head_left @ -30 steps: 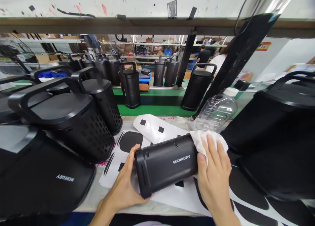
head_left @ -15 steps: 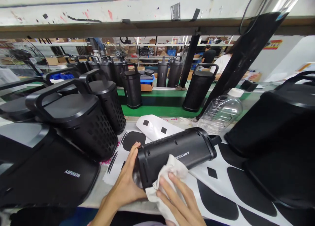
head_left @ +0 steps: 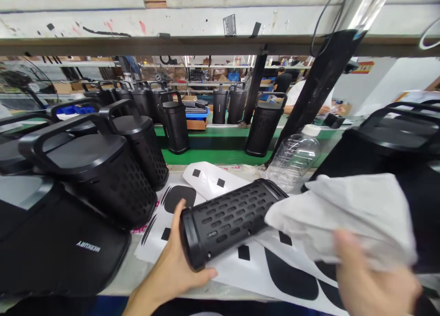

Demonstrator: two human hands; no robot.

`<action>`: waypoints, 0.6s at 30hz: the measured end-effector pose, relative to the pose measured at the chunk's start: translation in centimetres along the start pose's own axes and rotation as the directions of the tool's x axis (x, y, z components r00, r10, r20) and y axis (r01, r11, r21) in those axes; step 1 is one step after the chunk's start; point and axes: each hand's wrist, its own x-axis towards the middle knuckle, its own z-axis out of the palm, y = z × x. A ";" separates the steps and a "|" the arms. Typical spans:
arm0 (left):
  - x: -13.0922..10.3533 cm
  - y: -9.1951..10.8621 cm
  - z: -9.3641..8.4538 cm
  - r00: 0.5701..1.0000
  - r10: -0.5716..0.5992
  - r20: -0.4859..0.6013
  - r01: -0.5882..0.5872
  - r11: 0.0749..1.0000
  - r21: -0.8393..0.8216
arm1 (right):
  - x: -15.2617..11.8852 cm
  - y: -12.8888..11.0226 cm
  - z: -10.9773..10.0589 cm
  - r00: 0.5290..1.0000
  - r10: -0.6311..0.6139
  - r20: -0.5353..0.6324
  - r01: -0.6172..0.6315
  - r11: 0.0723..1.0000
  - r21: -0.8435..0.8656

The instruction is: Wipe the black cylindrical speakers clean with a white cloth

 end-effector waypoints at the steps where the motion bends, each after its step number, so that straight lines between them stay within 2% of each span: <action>1: 0.0 0.2 0.4 0.997 -0.074 0.023 0.075 0.996 -0.041 | 0.6 -0.4 1.2 0.993 -0.112 0.033 0.112 0.994 -0.015; 2: -0.1 0.2 0.6 0.991 -0.122 0.046 0.125 0.989 -0.080 | 1.1 -0.9 2.6 0.961 -0.260 0.090 0.263 0.965 -0.020; 4: -0.1 0.1 0.9 0.989 -0.137 0.055 0.144 0.977 -0.155 | 1.1 -2.1 5.7 0.885 -0.458 0.090 0.464 0.883 -0.067; 6: -0.1 -0.3 1.0 0.994 -0.099 0.048 0.107 0.970 -0.220 | -0.1 -3.7 8.1 0.820 -0.567 0.076 0.572 0.814 -0.100; 8: -0.2 -1.1 1.0 0.997 -0.054 0.053 0.066 0.959 -0.274 | -2.3 -5.9 9.5 0.757 -0.646 0.098 0.653 0.754 -0.068; 10: -0.5 -2.0 1.1 0.999 -0.035 0.030 0.042 0.965 -0.258 | -4.8 -8.2 10.0 0.687 -0.713 0.138 0.720 0.694 0.007; 13: -1.0 -2.7 1.2 0.999 -0.053 -0.003 0.052 0.992 -0.114 | -7.1 -10.7 9.9 0.614 -0.768 0.181 0.768 0.635 0.089; 15: -1.3 -2.5 1.2 0.996 -0.086 -0.030 0.083 0.993 -0.078 | -7.4 -10.9 9.4 0.568 -0.804 0.175 0.798 0.590 0.123; 18: -1.1 -1.4 0.9 0.992 -0.101 -0.078 0.089 0.986 -0.143 | -6.6 -9.4 8.0 0.427 -0.891 0.157 0.880 0.449 0.156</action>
